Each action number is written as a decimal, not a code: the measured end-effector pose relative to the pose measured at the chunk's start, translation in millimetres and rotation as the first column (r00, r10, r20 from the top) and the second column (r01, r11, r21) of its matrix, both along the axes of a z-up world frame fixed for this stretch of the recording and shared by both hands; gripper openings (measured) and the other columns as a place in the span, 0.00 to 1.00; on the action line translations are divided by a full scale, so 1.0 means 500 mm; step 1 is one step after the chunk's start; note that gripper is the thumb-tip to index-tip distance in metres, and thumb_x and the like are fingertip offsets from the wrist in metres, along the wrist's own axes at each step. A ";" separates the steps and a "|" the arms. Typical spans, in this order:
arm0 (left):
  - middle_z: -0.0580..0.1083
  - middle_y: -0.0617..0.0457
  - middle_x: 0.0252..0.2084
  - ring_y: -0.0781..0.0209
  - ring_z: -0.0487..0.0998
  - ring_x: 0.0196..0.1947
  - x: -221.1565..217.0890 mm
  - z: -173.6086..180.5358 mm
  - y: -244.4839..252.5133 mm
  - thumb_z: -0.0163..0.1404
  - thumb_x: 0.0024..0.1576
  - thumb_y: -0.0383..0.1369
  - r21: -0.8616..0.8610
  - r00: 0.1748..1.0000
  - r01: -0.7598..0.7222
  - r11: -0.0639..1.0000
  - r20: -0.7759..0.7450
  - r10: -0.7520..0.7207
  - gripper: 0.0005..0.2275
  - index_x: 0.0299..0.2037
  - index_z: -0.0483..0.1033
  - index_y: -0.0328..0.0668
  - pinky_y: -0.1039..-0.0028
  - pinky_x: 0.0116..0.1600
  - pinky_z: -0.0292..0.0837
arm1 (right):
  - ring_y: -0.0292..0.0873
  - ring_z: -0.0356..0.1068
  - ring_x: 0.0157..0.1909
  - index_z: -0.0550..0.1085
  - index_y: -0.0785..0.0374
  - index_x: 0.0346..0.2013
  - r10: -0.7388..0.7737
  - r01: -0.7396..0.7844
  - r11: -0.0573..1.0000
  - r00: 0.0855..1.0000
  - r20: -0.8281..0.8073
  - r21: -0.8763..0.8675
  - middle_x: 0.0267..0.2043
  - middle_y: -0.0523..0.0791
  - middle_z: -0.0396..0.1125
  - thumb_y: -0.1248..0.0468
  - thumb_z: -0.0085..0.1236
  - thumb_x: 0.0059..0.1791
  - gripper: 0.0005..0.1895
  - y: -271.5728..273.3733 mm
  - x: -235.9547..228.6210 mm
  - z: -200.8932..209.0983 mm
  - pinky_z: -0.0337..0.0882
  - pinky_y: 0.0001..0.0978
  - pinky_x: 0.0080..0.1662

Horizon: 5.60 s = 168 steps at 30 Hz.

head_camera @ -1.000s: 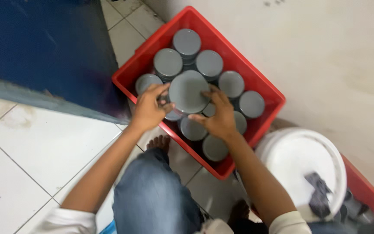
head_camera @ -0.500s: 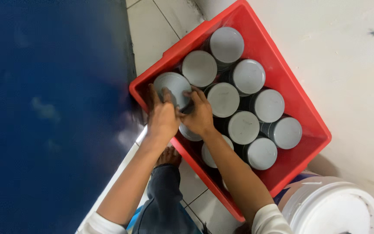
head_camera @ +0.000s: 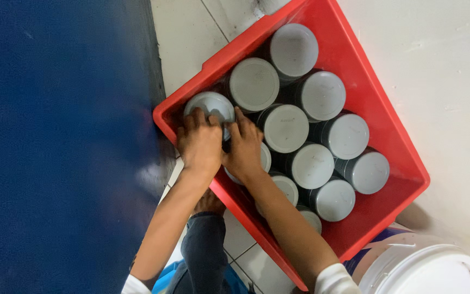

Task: The person cleans gray plastic pipe caps with a cloth and stacks them in a red crate.

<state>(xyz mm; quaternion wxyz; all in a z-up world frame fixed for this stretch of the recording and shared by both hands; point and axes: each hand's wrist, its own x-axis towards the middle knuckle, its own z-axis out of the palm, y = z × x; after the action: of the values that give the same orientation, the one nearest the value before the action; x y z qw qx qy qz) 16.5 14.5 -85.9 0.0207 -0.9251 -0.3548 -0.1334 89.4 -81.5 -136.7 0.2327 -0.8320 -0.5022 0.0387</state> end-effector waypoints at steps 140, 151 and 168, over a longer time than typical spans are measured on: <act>0.62 0.34 0.65 0.33 0.59 0.67 -0.039 0.064 0.000 0.59 0.41 0.41 -0.285 0.897 0.133 0.949 0.442 0.007 0.31 0.58 0.71 0.41 0.39 0.66 0.36 | 0.67 0.52 0.61 0.60 0.57 0.63 -0.423 0.357 0.869 0.896 -0.137 -0.343 0.59 0.56 0.51 0.50 0.69 0.38 0.44 -0.116 0.104 0.153 0.55 0.63 0.58; 0.66 0.37 0.64 0.37 0.63 0.66 -0.031 0.045 0.002 0.54 0.51 0.44 -0.196 0.895 0.129 0.972 0.444 -0.029 0.25 0.58 0.74 0.45 0.45 0.68 0.31 | 0.55 0.23 0.77 0.36 0.56 0.74 -0.056 0.565 0.791 -0.314 -0.948 -0.234 0.77 0.52 0.22 0.31 0.19 0.50 0.47 0.121 0.022 0.184 0.28 0.54 0.73; 0.71 0.44 0.62 0.39 0.64 0.67 -0.034 0.039 0.000 0.50 0.54 0.44 -0.097 0.891 0.154 0.983 0.443 -0.095 0.21 0.56 0.78 0.48 0.45 0.69 0.32 | 0.55 0.35 0.77 0.44 0.57 0.74 -0.098 0.628 0.712 -0.357 -0.929 -0.316 0.77 0.51 0.33 0.36 0.29 0.52 0.42 0.094 0.016 0.140 0.39 0.52 0.72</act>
<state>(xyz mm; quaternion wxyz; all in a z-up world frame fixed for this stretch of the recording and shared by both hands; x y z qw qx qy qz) -0.5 14.5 -66.4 -0.1281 -0.8918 -0.2983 -0.3151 97.4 -34.4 -66.6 0.6626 -0.5473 0.1772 0.4796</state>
